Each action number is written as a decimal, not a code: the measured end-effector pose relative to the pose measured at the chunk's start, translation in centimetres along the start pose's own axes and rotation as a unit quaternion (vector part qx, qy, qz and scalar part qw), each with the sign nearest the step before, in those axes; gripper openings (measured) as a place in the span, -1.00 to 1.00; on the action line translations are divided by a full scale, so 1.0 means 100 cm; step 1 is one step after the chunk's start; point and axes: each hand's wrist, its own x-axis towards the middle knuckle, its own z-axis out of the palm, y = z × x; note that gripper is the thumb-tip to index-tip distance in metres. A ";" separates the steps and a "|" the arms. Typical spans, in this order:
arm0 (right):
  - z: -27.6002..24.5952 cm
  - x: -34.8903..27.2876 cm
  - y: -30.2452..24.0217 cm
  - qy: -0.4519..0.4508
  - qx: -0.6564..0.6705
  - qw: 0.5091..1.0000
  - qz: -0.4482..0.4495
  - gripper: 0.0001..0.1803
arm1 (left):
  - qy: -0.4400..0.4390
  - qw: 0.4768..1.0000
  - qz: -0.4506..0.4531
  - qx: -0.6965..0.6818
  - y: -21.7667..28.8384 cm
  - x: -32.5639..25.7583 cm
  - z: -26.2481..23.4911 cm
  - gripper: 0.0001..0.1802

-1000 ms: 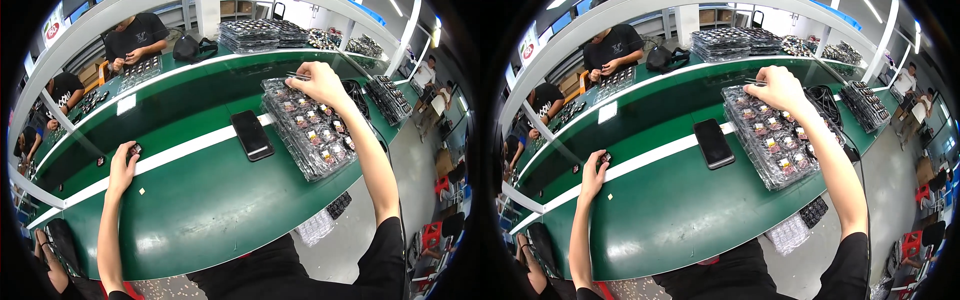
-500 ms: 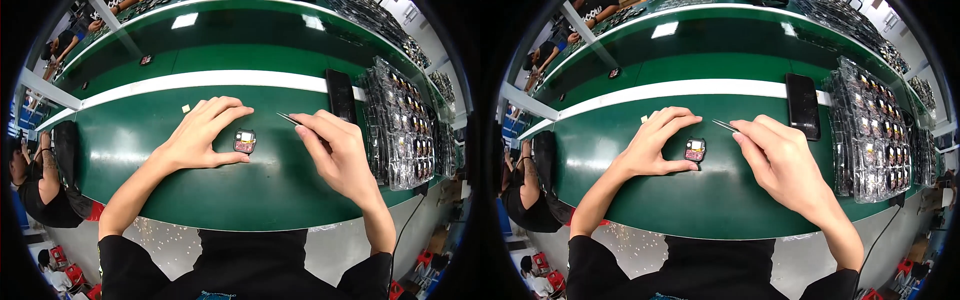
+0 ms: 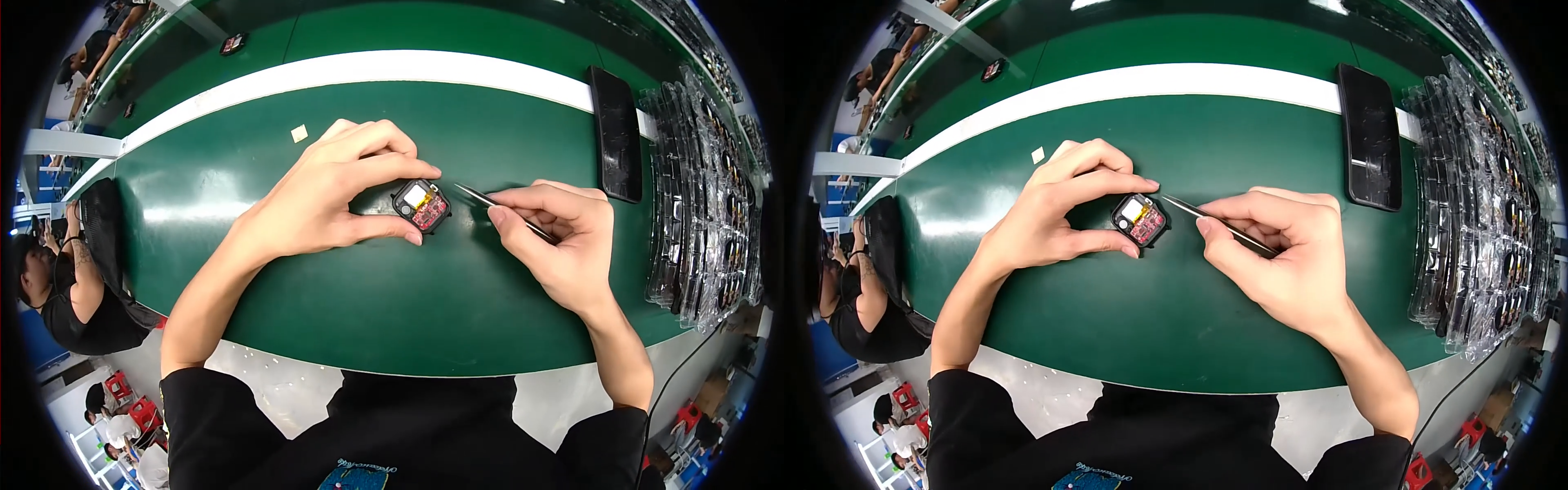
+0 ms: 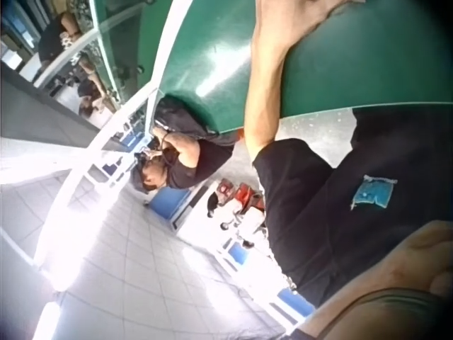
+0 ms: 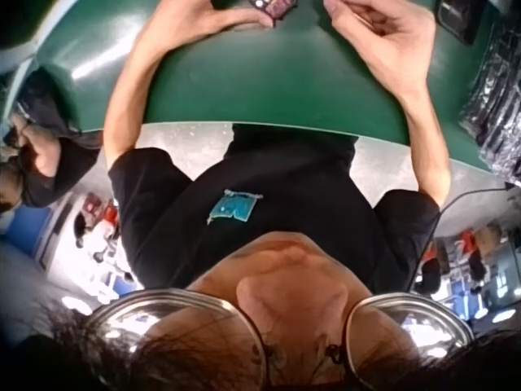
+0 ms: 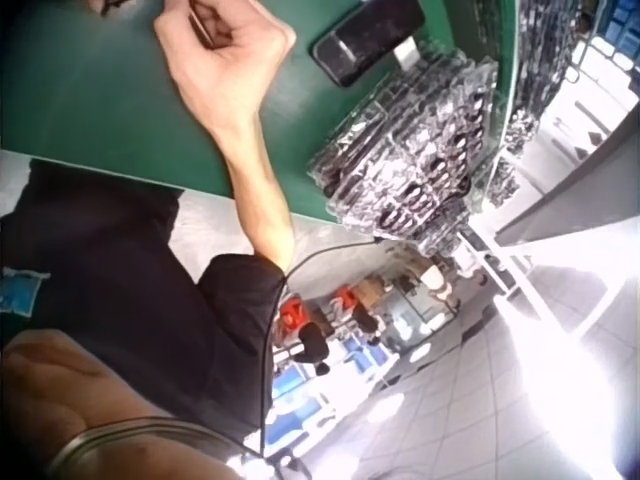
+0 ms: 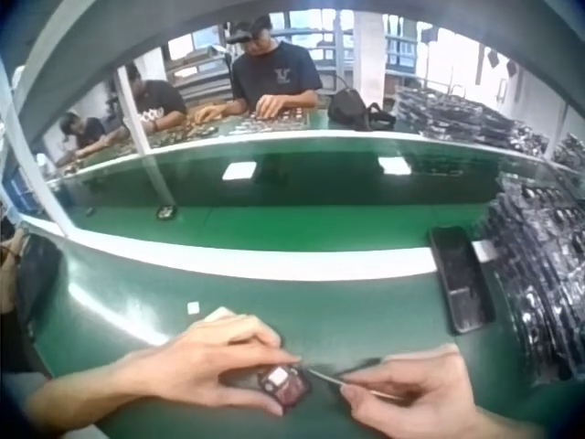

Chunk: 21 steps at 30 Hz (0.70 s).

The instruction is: Assembling internal components of a smartwatch using tweezers at a factory workbench.

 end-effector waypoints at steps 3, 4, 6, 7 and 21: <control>-0.003 0.000 -0.001 -0.011 -0.014 1.000 -0.010 -0.87 | -0.001 1.000 0.001 0.003 -0.003 -0.001 0.000 -0.29; -0.004 0.000 -0.002 -0.020 -0.024 0.999 -0.019 -0.86 | 0.016 1.000 0.015 0.005 -0.001 0.001 0.001 -0.32; -0.003 0.000 -0.004 -0.018 -0.031 0.999 -0.039 -0.86 | 0.010 1.000 -0.008 -0.013 0.009 0.000 0.002 -0.31; -0.002 0.000 -0.004 -0.018 -0.042 0.997 -0.064 -0.86 | 0.009 0.999 -0.029 -0.029 0.011 -0.001 0.003 -0.31; 0.014 0.003 -0.001 -0.028 -0.125 0.981 -0.147 -0.86 | 0.026 1.000 -0.004 -0.011 0.004 0.000 0.008 -0.28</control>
